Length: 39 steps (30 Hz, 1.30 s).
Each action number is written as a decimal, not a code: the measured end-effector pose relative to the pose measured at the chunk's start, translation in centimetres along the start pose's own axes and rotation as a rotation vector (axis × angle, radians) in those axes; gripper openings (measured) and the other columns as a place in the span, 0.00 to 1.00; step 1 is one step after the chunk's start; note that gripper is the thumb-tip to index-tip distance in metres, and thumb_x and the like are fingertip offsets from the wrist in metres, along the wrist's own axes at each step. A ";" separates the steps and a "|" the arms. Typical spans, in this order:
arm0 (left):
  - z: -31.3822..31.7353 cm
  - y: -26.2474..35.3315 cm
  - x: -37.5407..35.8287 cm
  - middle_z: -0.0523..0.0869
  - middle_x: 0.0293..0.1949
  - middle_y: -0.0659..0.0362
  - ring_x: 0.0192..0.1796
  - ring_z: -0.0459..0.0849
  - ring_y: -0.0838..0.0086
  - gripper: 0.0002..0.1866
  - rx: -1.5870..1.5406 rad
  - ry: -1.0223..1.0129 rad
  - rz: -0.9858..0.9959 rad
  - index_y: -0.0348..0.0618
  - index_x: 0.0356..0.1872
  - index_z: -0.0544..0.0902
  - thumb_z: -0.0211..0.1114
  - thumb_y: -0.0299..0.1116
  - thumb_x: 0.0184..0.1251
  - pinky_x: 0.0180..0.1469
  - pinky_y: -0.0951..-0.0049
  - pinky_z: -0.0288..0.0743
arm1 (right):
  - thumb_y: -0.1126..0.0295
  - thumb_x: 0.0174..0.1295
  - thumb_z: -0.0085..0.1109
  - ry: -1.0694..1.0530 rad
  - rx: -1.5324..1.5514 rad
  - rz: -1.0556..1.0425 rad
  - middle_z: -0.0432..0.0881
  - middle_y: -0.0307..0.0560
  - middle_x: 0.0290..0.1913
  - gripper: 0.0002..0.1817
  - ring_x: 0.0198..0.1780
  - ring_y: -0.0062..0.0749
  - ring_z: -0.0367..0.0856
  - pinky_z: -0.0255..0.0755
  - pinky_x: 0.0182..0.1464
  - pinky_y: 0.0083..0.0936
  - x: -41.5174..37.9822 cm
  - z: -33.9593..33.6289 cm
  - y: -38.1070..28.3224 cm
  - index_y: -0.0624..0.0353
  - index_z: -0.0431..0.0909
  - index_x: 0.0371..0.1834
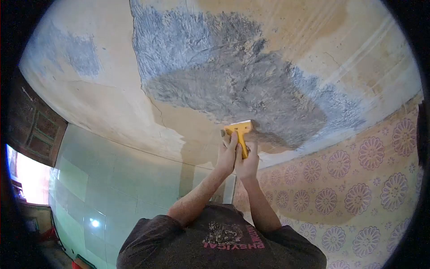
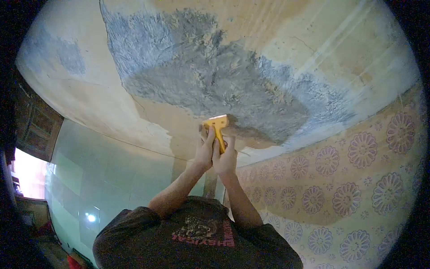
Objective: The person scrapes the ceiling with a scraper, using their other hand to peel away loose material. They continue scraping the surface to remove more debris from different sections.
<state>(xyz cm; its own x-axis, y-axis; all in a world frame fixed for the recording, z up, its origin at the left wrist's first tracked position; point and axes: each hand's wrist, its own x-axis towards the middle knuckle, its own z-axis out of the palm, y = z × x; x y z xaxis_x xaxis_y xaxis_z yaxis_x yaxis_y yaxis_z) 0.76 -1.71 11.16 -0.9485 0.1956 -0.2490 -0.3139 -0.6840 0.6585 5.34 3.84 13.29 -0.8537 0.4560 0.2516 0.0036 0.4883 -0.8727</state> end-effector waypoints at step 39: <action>-2.2 -0.2 1.9 0.79 0.41 0.59 0.38 0.81 0.79 0.16 -0.152 -0.106 0.050 0.44 0.52 0.72 0.52 0.45 0.79 0.34 0.73 0.79 | 0.69 0.70 0.57 -0.081 -0.007 -0.141 0.80 0.56 0.30 0.10 0.31 0.41 0.82 0.73 0.34 0.35 1.3 1.5 -1.1 0.64 0.69 0.44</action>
<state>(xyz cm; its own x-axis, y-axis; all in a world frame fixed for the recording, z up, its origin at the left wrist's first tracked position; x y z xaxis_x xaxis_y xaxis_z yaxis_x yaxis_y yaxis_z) -0.91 -2.78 9.01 -0.9645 0.2258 -0.1369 -0.2636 -0.7913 0.5516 3.44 2.75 13.96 -0.8853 0.3207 0.3367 -0.1160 0.5488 -0.8278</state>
